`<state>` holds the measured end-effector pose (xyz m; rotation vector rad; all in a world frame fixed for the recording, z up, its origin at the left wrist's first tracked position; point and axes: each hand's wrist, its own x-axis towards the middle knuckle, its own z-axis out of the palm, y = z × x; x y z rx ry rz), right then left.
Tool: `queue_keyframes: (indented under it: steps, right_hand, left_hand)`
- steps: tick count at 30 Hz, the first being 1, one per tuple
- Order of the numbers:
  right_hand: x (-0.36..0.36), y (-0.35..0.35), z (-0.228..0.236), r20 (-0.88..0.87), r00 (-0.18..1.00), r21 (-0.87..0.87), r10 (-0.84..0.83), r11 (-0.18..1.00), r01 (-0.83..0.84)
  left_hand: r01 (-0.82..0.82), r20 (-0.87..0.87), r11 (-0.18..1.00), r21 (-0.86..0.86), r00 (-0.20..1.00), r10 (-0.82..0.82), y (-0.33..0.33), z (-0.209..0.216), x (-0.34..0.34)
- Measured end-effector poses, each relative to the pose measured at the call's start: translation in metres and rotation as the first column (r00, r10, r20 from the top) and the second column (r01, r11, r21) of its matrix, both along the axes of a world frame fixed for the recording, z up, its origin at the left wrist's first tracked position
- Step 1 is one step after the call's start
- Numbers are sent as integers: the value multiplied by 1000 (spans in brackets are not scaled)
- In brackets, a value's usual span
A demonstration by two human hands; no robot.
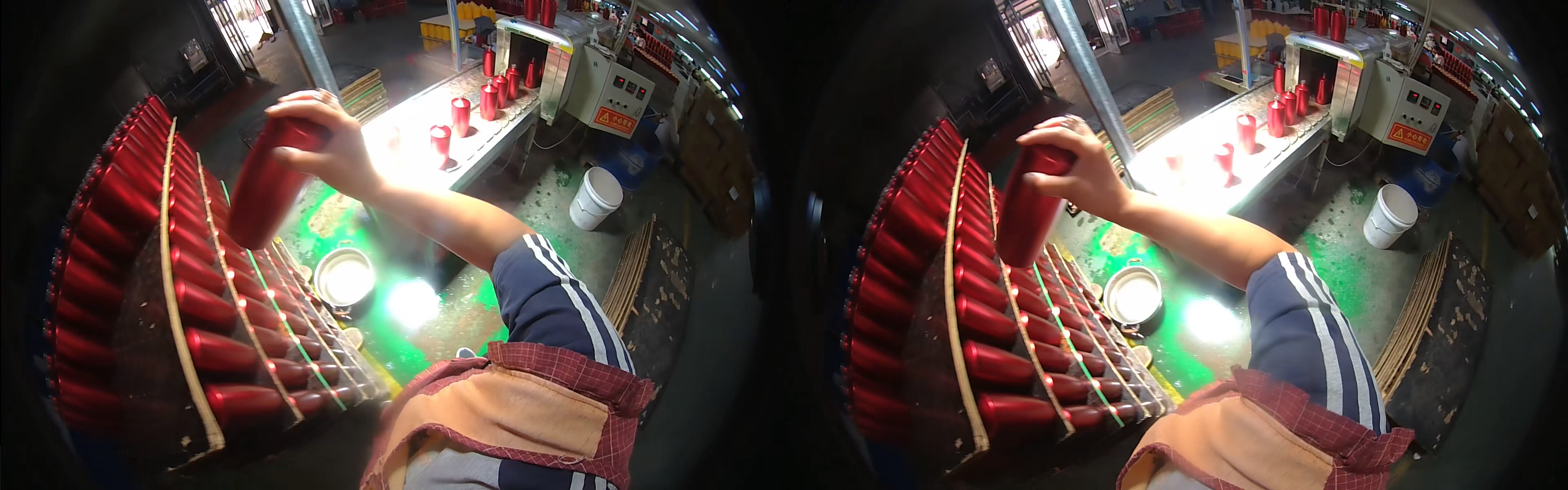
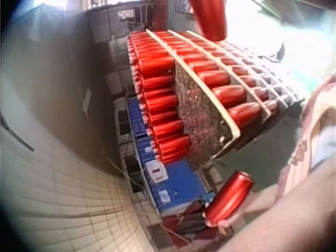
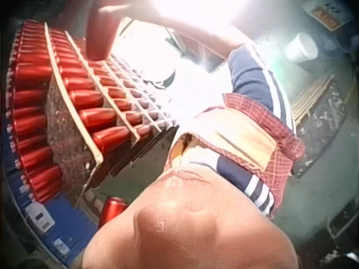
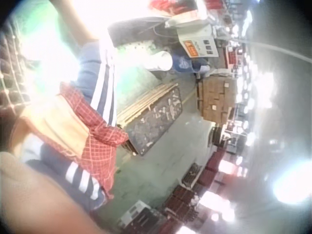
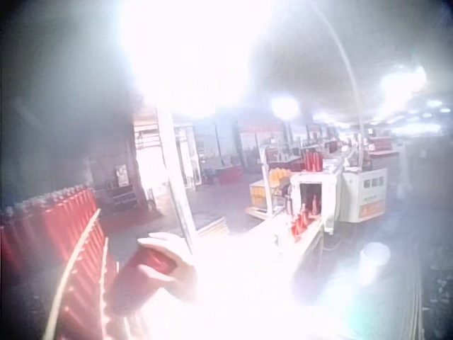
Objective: The person moves a pallet of red spools using a manual pallet jack, then repeatedly picks up spools from a rack and places them onto a metal tray. The person handles the spools one at a time and arranges them in rows on the tray.
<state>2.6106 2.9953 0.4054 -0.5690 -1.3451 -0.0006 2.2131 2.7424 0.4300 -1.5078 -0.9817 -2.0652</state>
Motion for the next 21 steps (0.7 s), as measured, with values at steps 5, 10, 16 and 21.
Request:
queue_keyframes:
  steps: [5,10,16,21]
  right_hand:
    - [103,-57,-85,-110,992,-338,-62,941,22]
    - [165,-113,-164,-367,916,-605,-162,790,-102]
    - [190,-113,-212,-476,851,-627,-221,764,-152]
    - [164,-36,-257,-750,637,-573,-179,658,-489]
  left_hand:
    - [481,220,854,-199,871,-439,7,-40,142]
    - [578,486,685,-443,797,-358,19,-66,206]
    - [993,861,-16,121,-113,-496,132,-137,212]
    - [966,950,-98,237,-252,-184,238,-225,193]
